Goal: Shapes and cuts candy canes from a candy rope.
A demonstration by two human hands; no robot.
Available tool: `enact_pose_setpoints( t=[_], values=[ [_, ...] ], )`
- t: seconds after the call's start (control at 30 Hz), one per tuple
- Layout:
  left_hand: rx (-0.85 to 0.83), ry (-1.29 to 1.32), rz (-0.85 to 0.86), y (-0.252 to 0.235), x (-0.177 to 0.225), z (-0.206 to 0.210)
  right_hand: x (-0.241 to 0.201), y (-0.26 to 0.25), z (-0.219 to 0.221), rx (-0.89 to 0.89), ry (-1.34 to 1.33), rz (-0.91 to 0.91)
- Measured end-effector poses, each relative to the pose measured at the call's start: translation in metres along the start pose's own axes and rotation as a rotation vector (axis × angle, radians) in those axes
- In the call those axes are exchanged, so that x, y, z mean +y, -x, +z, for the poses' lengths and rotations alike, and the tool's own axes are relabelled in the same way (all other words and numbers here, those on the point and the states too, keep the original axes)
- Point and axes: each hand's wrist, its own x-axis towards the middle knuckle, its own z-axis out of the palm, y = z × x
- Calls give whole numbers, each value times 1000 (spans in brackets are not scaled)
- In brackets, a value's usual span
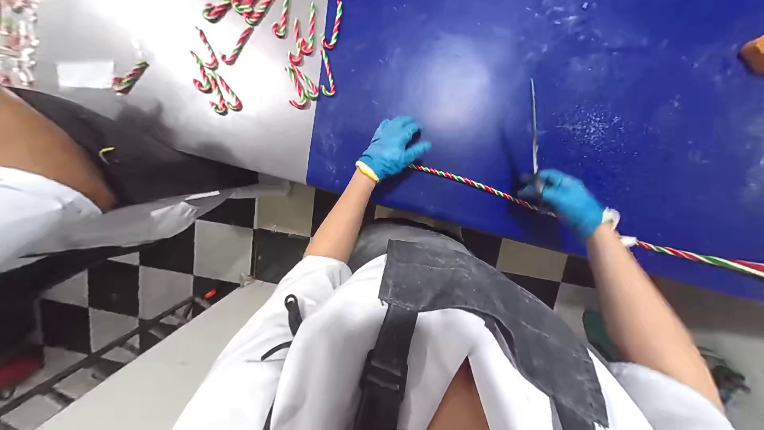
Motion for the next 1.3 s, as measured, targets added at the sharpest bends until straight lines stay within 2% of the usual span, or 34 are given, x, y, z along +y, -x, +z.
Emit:
enact_pose_setpoints(
  t=[0.07, 0.13, 0.17, 0.23, 0.3, 0.4, 0.5, 0.6, 0.7, 0.8, 0.93, 1.1, 1.2, 1.3],
  values=[
    [-94, -71, 138, 22, 3, 10, 15, 59, 63, -140, -48, -67],
    [-51, -159, 214, 29, 1, 29, 21, 96, 108, -398, -55, -21],
    [5, -176, 252, 30, -2, 38, 18, 105, 123, -509, -44, 35],
    [66, -165, 309, 32, -6, 46, 1, 104, 146, -595, -65, 116],
    [38, -117, 313, 35, -6, 44, -11, 86, 170, -555, -194, 131],
    [-13, -94, 284, 43, -3, 40, -25, 52, 211, -450, -412, 53],
    [-2, -126, 252, 50, -5, 45, -40, 37, 239, -290, -443, 90],
    [29, -138, 217, 54, -8, 47, -32, 42, 237, -248, -502, 56],
    [-13, -181, 157, 51, 6, 44, -7, 70, 207, -322, -246, -43],
    [19, -155, 272, 34, 51, 62, 31, 124, 159, -500, -195, 58],
    [-32, -133, 448, -1, 106, 104, 94, 152, 129, -492, -266, 180],
    [1, -150, 399, -2, 120, 103, 66, 106, 137, -406, -452, 112],
    [71, -186, 376, 0, 121, 107, 42, 80, 147, -274, -509, 145],
    [92, -231, 315, -4, 117, 109, 53, 81, 137, -267, -554, 111]
  ],
)
